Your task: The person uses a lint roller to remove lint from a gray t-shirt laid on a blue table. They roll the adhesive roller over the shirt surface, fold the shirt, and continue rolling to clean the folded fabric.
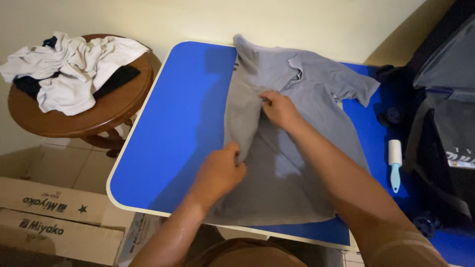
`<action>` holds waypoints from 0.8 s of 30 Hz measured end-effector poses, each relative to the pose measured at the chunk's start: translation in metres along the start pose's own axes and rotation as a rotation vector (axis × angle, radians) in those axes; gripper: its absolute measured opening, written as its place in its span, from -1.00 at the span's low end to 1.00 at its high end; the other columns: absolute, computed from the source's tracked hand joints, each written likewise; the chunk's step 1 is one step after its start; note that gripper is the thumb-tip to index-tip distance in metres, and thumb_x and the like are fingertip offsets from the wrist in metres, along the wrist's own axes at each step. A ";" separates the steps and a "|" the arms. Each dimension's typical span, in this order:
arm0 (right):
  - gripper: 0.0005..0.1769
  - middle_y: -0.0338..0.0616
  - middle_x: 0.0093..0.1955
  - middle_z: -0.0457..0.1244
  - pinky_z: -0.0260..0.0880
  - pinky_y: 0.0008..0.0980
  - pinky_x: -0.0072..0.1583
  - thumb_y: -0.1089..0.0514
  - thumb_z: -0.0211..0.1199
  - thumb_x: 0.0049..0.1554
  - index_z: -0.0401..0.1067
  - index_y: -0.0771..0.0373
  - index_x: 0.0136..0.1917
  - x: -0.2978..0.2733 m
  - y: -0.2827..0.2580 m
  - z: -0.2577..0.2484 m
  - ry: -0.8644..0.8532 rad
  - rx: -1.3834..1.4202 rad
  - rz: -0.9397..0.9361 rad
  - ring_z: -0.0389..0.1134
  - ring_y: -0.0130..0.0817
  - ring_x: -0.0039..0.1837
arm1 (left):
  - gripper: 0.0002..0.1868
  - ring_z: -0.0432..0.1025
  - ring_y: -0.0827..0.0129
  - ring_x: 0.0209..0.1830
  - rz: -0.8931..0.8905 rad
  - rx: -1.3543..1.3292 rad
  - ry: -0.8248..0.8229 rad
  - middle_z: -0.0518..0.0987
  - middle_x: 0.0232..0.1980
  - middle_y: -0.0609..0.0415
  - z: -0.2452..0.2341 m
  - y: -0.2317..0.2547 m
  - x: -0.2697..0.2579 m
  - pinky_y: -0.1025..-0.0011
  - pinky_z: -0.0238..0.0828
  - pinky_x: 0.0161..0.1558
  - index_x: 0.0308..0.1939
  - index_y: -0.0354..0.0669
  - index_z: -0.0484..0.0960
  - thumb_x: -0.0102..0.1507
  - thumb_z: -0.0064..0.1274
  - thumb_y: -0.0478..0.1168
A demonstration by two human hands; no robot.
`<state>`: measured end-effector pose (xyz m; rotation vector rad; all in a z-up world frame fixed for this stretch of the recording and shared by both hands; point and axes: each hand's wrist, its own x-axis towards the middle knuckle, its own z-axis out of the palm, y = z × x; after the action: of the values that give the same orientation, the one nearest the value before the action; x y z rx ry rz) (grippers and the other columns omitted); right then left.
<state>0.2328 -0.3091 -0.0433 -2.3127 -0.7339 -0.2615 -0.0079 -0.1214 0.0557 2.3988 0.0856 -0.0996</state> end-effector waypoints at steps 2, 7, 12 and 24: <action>-0.46 0.13 0.06 0.41 0.46 -0.15 0.02 0.06 0.38 0.11 0.44 0.31 0.31 -0.009 -0.009 -0.004 0.057 0.059 -0.110 0.47 0.02 -0.02 | -0.62 0.55 -0.19 -0.10 0.040 -0.010 0.020 0.65 -0.17 -0.27 0.010 0.009 0.000 -0.01 0.48 -0.07 0.00 -0.19 0.54 0.16 0.18 -0.13; -0.23 0.06 -0.06 0.43 0.47 -0.27 -0.10 -0.08 0.42 0.00 0.34 0.25 0.40 -0.039 -0.045 -0.006 -0.271 0.309 0.490 0.47 -0.19 -0.15 | -0.57 0.54 -0.21 -0.09 0.065 0.003 -0.007 0.65 -0.15 -0.26 0.031 0.025 -0.009 -0.05 0.45 -0.06 0.10 -0.13 0.50 0.19 0.17 -0.13; -0.23 -0.06 -0.10 0.45 0.47 -0.35 -0.05 -0.04 0.53 -0.09 0.40 0.30 0.32 -0.043 -0.048 -0.004 -0.175 0.206 0.398 0.48 -0.34 -0.11 | -0.34 0.51 -0.22 -0.04 0.068 0.106 -0.085 0.60 -0.05 -0.26 0.022 0.017 -0.031 -0.03 0.45 -0.07 0.14 -0.16 0.40 0.04 0.33 -0.11; -0.56 -0.11 -0.19 0.38 0.41 -0.34 -0.09 0.23 0.35 -0.08 0.50 0.28 0.12 -0.035 -0.020 -0.023 0.126 0.184 0.339 0.39 -0.32 -0.16 | -0.58 0.53 -0.24 -0.06 0.070 0.067 -0.239 0.63 -0.13 -0.31 0.026 0.047 -0.055 -0.07 0.44 -0.01 0.11 -0.18 0.43 0.17 0.07 -0.29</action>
<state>0.1937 -0.3277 -0.0282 -2.1776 -0.2824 -0.1745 -0.0594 -0.1752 0.0730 2.4342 -0.1153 -0.3600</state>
